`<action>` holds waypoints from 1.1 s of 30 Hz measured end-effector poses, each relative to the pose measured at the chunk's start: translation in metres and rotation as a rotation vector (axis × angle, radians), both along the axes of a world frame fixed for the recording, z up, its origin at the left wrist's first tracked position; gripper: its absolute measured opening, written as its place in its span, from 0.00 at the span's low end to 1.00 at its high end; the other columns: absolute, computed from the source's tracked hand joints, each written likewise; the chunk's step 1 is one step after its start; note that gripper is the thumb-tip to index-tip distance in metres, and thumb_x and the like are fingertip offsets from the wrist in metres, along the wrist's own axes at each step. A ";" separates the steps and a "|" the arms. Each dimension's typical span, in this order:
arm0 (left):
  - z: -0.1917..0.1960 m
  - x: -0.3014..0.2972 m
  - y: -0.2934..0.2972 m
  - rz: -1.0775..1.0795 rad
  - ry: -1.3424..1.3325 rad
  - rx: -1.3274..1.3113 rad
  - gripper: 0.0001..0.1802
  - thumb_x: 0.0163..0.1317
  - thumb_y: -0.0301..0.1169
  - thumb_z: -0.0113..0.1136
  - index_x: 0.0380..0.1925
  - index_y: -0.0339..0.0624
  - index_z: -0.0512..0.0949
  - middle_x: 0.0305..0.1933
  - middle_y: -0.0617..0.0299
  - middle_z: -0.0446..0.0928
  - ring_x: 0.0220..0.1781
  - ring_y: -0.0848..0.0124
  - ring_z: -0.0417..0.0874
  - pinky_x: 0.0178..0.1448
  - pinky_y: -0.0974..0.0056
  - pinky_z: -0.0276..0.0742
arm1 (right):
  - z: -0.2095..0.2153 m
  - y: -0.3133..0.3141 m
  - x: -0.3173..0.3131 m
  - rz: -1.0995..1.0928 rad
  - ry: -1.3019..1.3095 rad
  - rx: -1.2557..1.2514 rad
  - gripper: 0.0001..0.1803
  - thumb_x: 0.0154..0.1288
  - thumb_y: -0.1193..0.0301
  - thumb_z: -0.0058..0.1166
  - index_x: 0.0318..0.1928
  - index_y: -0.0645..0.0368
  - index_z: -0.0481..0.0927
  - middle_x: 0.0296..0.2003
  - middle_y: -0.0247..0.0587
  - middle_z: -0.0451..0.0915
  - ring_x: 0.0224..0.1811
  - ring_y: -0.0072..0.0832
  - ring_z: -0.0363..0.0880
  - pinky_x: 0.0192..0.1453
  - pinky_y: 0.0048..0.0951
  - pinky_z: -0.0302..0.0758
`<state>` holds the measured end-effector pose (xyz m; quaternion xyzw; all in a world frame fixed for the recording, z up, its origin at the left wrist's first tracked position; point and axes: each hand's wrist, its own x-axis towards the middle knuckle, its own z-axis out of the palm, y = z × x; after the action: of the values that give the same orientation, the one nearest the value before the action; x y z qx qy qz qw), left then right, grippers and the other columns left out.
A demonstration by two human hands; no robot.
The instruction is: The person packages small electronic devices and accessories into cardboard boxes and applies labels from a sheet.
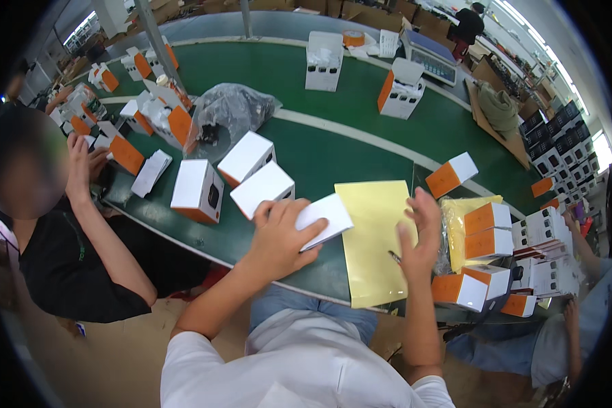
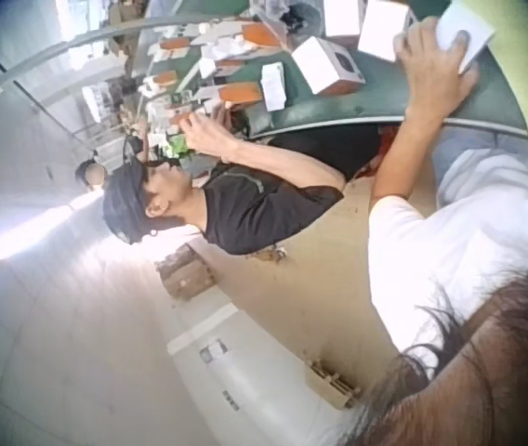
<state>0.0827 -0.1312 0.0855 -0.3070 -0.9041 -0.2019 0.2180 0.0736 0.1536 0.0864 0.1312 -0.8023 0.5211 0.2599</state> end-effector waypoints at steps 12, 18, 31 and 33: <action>-0.032 -0.003 0.003 0.426 0.113 0.094 0.26 0.51 0.36 0.72 0.53 0.46 0.81 0.63 0.62 0.78 0.66 0.59 0.73 0.67 0.48 0.53 | -0.045 0.026 -0.340 -0.732 -0.517 0.169 0.87 0.38 0.36 0.79 0.83 0.53 0.28 0.81 0.61 0.44 0.83 0.57 0.46 0.81 0.69 0.48; -0.037 -0.021 -0.012 0.456 0.163 0.046 0.26 0.52 0.36 0.72 0.54 0.47 0.81 0.64 0.62 0.78 0.67 0.60 0.72 0.66 0.49 0.54 | -0.046 0.030 -0.338 -0.805 -0.332 0.177 0.76 0.47 0.58 0.80 0.83 0.56 0.32 0.73 0.67 0.56 0.75 0.60 0.61 0.78 0.48 0.63; -0.041 0.022 0.040 -0.150 -0.171 0.822 0.28 0.78 0.47 0.49 0.65 0.36 0.72 0.73 0.42 0.67 0.76 0.44 0.66 0.81 0.39 0.53 | -0.027 -0.093 0.060 -0.228 -0.286 0.155 0.71 0.47 0.61 0.82 0.81 0.63 0.41 0.69 0.64 0.57 0.70 0.54 0.63 0.75 0.50 0.61; -0.051 0.034 0.034 -0.139 -0.282 0.831 0.28 0.82 0.48 0.41 0.63 0.34 0.75 0.74 0.42 0.65 0.75 0.47 0.68 0.79 0.45 0.60 | -0.042 -0.085 0.069 -0.193 -0.289 0.127 0.65 0.50 0.63 0.81 0.80 0.63 0.46 0.69 0.62 0.58 0.70 0.53 0.63 0.75 0.49 0.61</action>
<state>0.1162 -0.0970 0.0341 -0.2228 -0.7443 -0.6023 0.1836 0.1429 0.0681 0.0440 -0.0063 -0.8714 0.4556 0.1819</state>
